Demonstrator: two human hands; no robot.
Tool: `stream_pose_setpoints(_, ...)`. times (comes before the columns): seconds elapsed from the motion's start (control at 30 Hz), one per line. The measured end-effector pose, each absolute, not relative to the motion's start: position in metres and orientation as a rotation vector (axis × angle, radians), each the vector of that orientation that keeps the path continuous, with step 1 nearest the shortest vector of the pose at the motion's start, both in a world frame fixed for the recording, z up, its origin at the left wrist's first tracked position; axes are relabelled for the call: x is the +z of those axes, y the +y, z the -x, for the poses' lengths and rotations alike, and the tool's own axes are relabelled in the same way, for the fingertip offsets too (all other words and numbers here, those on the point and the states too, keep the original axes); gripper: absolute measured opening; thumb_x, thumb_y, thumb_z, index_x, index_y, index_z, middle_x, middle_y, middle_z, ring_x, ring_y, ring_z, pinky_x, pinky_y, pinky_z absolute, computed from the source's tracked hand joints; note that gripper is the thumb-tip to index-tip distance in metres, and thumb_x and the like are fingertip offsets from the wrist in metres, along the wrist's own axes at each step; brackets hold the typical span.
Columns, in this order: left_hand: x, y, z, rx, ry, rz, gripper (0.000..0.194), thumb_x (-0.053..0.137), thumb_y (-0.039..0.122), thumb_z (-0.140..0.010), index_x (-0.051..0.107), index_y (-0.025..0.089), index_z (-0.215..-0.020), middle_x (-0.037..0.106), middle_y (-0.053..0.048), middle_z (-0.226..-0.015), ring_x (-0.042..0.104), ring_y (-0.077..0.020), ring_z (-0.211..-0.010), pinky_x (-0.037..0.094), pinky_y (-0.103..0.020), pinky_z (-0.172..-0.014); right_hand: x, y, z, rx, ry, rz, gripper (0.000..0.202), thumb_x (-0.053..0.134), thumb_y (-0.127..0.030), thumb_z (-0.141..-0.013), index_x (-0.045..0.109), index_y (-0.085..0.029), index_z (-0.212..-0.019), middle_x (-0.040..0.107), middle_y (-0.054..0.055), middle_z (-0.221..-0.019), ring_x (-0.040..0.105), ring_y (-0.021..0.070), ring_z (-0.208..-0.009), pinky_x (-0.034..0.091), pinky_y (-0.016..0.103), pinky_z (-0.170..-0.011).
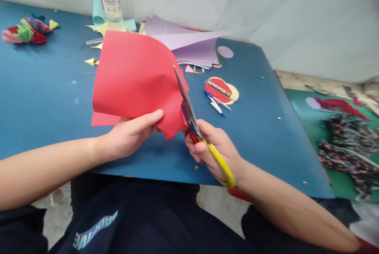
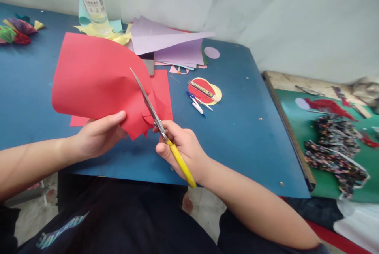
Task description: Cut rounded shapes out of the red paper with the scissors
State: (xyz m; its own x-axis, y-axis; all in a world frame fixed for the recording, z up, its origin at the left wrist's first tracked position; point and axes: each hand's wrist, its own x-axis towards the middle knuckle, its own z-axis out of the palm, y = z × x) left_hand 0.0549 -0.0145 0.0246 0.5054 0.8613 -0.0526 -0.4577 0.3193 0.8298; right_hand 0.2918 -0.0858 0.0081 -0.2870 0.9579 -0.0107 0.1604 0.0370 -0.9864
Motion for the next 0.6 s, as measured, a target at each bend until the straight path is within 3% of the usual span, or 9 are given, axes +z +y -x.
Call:
stream_pose_setpoints(0.3, 0.0255, -0.0149, -0.0550, 0.939, 0.535, -0.847, 0.034, 0.092, 0.043, -0.092, 0.083, 0.024, -0.119, 0.087, -0.006, -0.112, 0.080, -0.0325, -0.122, 0.065, -0.044, -0.102, 0.0127, -0.0859, -0.2918, 1.313, -1.573, 1.185, 0.065, 0.069, -0.084, -0.104, 0.064, -0.021, -0.117, 0.058, -0.005, -0.074, 0.051, 0.0098, -0.049, 0.043, 0.024, -0.045)
stream_pose_setpoints(0.6, 0.0289, -0.0142, -0.0549, 0.954, 0.582, -0.832, 0.027, 0.097, 0.041, -0.087, 0.078, 0.023, -0.093, 0.078, 0.000, -0.085, 0.076, -0.0220, -0.088, 0.061, -0.035, -0.082, 0.0135, -0.0837, -0.2947, 1.291, -1.596, 1.216, 0.067, 0.069, -0.085, -0.104, 0.067, -0.020, -0.121, 0.055, -0.006, -0.071, 0.049, 0.0111, -0.049, 0.043, 0.026, -0.047)
